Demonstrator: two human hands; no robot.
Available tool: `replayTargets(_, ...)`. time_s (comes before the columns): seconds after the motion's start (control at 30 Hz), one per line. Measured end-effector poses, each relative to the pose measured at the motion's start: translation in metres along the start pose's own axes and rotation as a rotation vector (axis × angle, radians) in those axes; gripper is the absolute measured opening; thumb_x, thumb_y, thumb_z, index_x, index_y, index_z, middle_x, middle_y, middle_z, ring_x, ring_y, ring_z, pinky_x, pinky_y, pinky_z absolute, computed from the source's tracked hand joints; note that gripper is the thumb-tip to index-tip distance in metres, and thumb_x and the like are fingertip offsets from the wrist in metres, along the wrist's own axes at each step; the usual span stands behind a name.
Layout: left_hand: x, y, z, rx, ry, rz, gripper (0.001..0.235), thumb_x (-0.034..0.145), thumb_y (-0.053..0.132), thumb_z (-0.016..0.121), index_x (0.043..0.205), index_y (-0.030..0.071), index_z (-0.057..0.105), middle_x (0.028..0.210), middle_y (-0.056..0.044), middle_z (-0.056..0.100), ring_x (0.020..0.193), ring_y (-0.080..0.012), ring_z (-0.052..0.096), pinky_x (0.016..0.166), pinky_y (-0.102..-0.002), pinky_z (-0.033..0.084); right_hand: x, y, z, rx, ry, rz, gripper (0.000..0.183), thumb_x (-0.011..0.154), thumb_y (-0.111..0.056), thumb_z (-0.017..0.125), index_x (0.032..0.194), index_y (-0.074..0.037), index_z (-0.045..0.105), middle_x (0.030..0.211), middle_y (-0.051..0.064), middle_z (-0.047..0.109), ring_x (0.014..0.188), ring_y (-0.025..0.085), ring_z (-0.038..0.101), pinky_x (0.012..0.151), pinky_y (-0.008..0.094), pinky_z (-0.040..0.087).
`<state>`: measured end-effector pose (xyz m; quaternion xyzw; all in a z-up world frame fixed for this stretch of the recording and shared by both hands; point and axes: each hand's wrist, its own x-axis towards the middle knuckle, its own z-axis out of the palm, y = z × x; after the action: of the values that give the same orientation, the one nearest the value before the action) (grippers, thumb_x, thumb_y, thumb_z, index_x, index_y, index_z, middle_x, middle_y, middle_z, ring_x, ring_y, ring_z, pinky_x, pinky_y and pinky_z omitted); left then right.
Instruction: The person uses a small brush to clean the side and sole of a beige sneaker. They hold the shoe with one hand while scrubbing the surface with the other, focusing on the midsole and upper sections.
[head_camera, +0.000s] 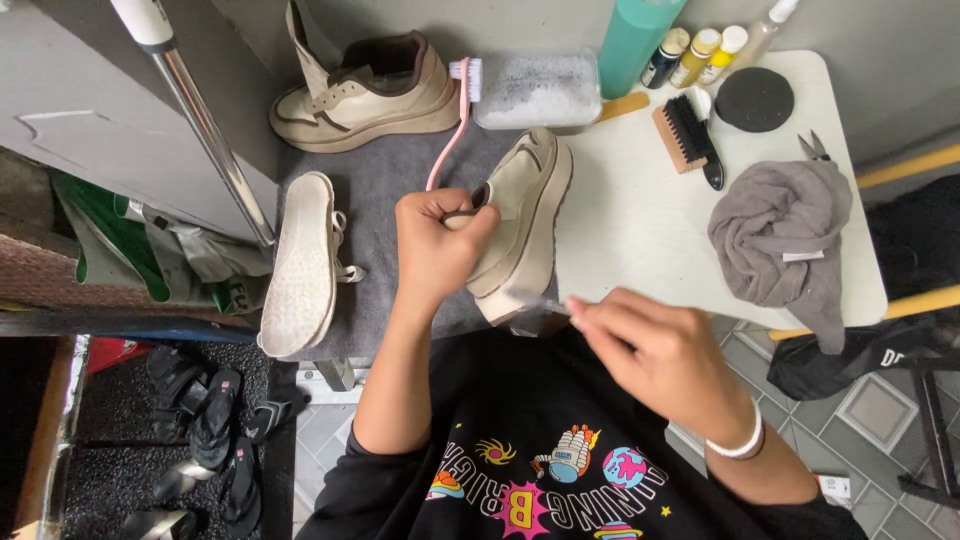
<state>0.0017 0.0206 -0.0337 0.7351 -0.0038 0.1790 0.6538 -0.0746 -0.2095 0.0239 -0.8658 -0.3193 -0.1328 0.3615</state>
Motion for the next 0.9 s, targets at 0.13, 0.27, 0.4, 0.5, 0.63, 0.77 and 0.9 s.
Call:
replayTargets(0.13,-0.001,0.001,0.0,-0.008,0.012,0.026,0.037,0.072,0.003,0.066,0.046,0.013,0.042,0.045,0.012,0.026,0.045,-0.0035,0.028,0.044,-0.02,0.019,0.003,0.014,-0.004,-0.018,0.037,0.002,0.015,0.091,0.002,0.069,0.082,-0.009,0.073,0.063,0.002,0.065,0.052,0.019,0.066,0.049,0.027,0.054)
replayTargets(0.27,0.002,-0.002,-0.002,-0.02,0.021,0.011,0.038,0.072,0.003,0.067,0.045,0.015,0.043,0.044,0.013,0.026,0.042,-0.0031,0.027,0.042,-0.019,0.019,0.008,0.011,0.0,0.142,-0.104,-0.007,0.011,0.087,0.0,0.07,0.082,-0.008,0.076,0.057,0.003,0.064,0.041,0.015,0.062,0.039,0.025,0.049)
replayTargets(0.4,0.0,-0.007,-0.003,-0.061,0.05,0.002,0.038,0.072,0.002,0.065,0.045,0.014,0.043,0.044,0.012,0.025,0.042,-0.0026,0.027,0.042,-0.018,0.019,0.006,0.023,0.007,0.262,-0.084,0.032,0.013,0.089,0.004,0.068,0.086,-0.005,0.076,0.055,0.003,0.062,0.039,0.005,0.053,0.039,0.019,0.047)
replayTargets(0.5,-0.001,-0.005,-0.009,-0.079,0.051,-0.011,0.04,0.072,0.0,0.064,0.044,0.016,0.041,0.044,0.012,0.023,0.042,-0.0025,0.025,0.041,-0.018,0.019,0.01,0.022,0.01,0.299,-0.09,0.013,0.011,0.089,0.005,0.067,0.087,-0.002,0.076,0.055,0.004,0.062,0.038,0.007,0.054,0.036,0.02,0.045)
replayTargets(0.63,-0.005,-0.009,-0.012,-0.088,0.052,-0.021,0.039,0.073,0.001,0.064,0.044,0.015,0.043,0.042,0.01,0.024,0.041,-0.0026,0.026,0.041,-0.018,0.019,0.014,0.039,0.014,0.19,-0.006,0.042,0.01,0.087,0.005,0.071,0.088,-0.003,0.077,0.055,0.002,0.06,0.037,0.005,0.041,0.035,0.021,0.036)
replayTargets(0.77,-0.008,-0.012,-0.011,-0.093,0.035,-0.029,0.039,0.073,0.001,0.065,0.044,0.015,0.043,0.044,0.011,0.025,0.043,-0.0025,0.026,0.042,-0.018,0.019,0.026,0.062,0.027,0.232,0.011,0.061,0.011,0.092,0.006,0.067,0.089,-0.001,0.074,0.053,0.004,0.055,0.04,0.007,0.037,0.038,0.022,0.033)
replayTargets(0.9,-0.01,-0.015,-0.017,-0.087,0.048,-0.066,0.039,0.073,0.002,0.067,0.044,0.015,0.043,0.044,0.011,0.028,0.042,-0.0029,0.027,0.041,-0.019,0.019,0.025,0.037,0.019,0.261,-0.066,0.063,0.012,0.086,0.007,0.068,0.082,-0.002,0.074,0.05,0.005,0.056,0.04,0.01,0.037,0.037,0.025,0.033)
